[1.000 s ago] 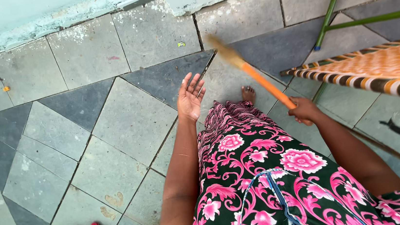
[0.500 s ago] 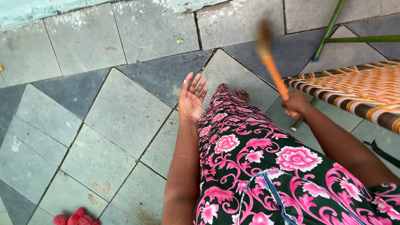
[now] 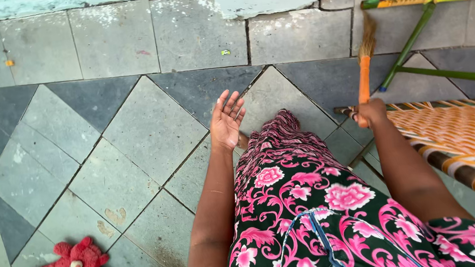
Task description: The person sweeps debris across a tiled floor using a hand broom and then picks up a red stuffed animal.
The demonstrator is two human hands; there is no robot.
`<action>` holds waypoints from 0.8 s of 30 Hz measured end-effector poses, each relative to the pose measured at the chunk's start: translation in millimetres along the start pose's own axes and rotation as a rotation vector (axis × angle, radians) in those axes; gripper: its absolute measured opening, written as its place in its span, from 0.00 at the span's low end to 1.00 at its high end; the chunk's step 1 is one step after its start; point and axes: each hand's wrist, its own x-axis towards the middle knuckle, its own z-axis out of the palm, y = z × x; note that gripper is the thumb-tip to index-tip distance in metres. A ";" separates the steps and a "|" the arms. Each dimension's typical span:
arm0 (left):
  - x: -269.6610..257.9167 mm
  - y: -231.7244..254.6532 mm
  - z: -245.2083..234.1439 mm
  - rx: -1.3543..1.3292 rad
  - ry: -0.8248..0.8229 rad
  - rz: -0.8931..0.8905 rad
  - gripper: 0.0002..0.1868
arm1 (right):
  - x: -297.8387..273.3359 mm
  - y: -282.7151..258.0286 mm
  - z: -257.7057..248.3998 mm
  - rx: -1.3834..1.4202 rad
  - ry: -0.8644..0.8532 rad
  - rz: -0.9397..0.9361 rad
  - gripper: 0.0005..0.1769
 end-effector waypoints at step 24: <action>-4.8 9.2 -29.8 -0.097 0.073 0.062 0.27 | -16.1 -60.0 118.3 -0.033 -0.371 -0.122 0.10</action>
